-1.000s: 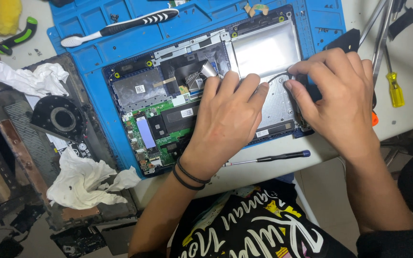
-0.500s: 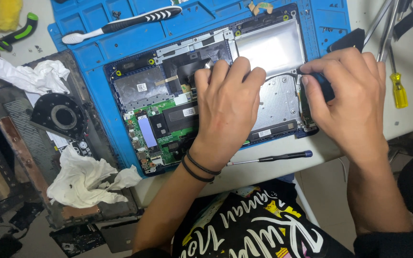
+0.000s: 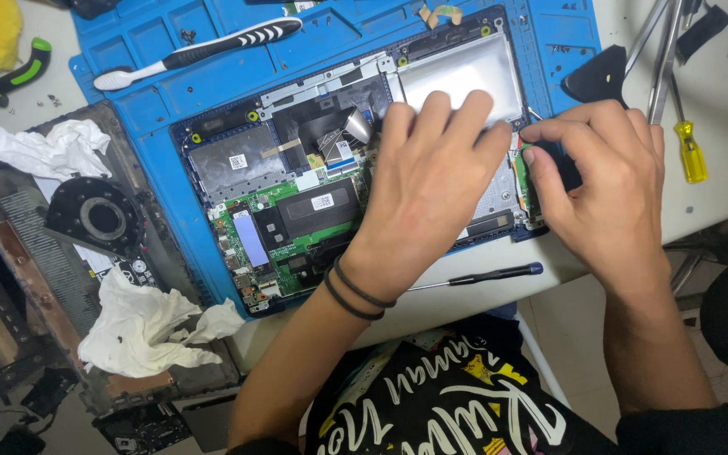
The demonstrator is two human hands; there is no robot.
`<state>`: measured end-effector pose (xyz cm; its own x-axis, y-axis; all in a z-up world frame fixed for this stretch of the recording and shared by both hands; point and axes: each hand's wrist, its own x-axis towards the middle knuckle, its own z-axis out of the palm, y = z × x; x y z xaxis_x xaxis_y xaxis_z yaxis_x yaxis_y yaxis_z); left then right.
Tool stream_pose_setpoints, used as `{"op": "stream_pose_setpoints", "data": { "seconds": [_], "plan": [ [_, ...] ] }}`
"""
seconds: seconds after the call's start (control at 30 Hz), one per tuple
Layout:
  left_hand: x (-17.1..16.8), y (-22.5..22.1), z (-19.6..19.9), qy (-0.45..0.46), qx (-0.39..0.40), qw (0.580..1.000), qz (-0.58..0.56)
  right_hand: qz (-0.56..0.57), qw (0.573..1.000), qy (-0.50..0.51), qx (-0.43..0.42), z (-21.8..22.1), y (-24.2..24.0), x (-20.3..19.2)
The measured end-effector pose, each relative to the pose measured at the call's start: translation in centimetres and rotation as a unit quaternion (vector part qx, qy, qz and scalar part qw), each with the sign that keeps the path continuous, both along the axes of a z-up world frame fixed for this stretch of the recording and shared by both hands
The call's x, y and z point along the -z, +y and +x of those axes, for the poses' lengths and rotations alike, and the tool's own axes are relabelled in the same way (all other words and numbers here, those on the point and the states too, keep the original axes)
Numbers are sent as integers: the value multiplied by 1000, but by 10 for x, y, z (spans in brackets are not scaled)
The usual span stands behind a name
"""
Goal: Cleaning a laptop cooling fan with a toothbrush and reinstalling it into the laptop chassis.
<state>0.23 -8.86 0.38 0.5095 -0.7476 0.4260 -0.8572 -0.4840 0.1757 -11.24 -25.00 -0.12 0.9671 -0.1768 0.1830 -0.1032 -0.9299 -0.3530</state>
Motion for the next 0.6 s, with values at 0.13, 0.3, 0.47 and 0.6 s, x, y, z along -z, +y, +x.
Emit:
{"op": "stream_pose_setpoints", "data": {
  "seconds": [0.13, 0.3, 0.47, 0.6],
  "plan": [
    [8, -17, 3, -28, 31, 999, -2, 25, 1000, -2, 7, -1, 1, 1],
    [11, -23, 4, -47, 28, 998, 6, 38, 998, 0, 42, -1, 6, 2],
    [9, -22, 5, -57, 20, 997, 45, 56, 996, -2, 71, 2, 13, 3],
    [10, -24, 6, -56, 14, 997, 58, 59, 994, -7, 91, 1, 16, 5]
  ]
}}
